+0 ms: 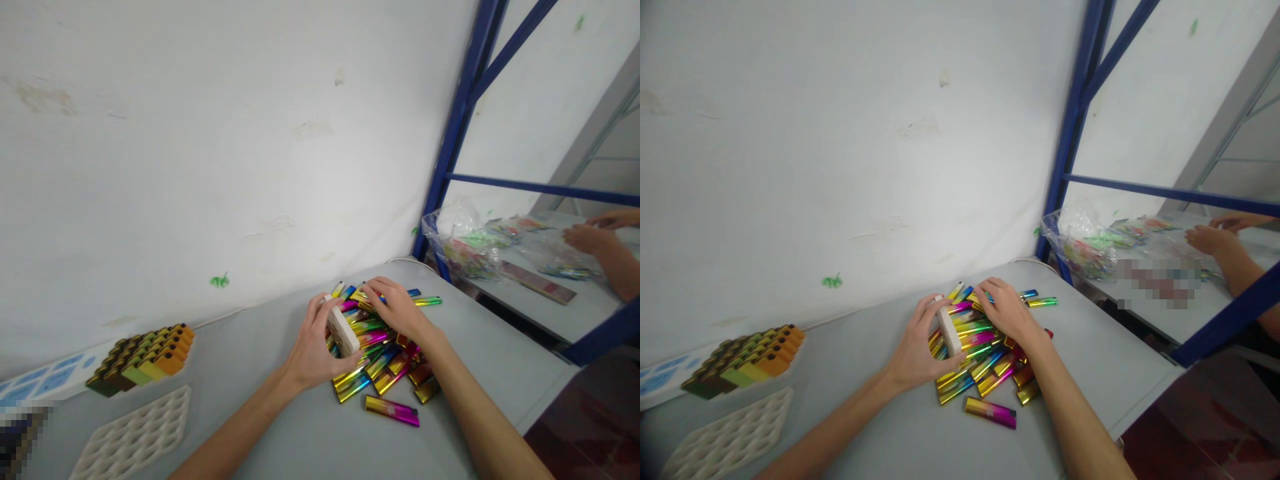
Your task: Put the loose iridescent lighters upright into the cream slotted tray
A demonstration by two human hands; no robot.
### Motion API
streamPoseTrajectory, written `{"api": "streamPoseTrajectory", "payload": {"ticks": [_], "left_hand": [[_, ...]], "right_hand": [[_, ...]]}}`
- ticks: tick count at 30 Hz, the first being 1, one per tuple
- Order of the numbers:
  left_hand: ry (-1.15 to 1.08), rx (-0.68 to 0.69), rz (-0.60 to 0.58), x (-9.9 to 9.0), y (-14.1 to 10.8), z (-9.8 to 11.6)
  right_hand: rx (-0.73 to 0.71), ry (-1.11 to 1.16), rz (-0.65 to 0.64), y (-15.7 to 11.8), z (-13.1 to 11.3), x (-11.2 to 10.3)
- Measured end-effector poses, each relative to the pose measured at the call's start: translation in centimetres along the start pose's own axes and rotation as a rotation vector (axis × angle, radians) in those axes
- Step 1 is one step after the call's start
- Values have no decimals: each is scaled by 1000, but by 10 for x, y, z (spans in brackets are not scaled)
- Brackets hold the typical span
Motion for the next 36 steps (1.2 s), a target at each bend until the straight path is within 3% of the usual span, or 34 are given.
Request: {"api": "streamPoseTrajectory", "payload": {"ticks": [5, 11, 14, 21, 27, 36], "left_hand": [[-24, 3, 38, 0, 2, -1], [-91, 35, 49, -1, 3, 3], [-80, 45, 44, 0, 2, 4], [-57, 45, 29, -1, 1, 2], [-59, 12, 15, -4, 1, -6], [-54, 20, 5, -1, 4, -6]], "right_hand": [[-49, 67, -89, -8, -40, 16], [-117, 134, -215, -13, -56, 39], [-173, 140, -240, -12, -55, 44], [-151, 82, -286, -13, -30, 52], [-125, 76, -244, -10, -10, 49], [-142, 81, -252, -5, -30, 33]]}}
Point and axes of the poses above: each hand's wrist, its own y-axis towards the middle knuckle, its own x-axis out of the palm, z = x × y, the point moved 9 cm from there along y, towards the middle knuckle, and after that the axes turned 3 degrees about y, right-handed, at the moved point
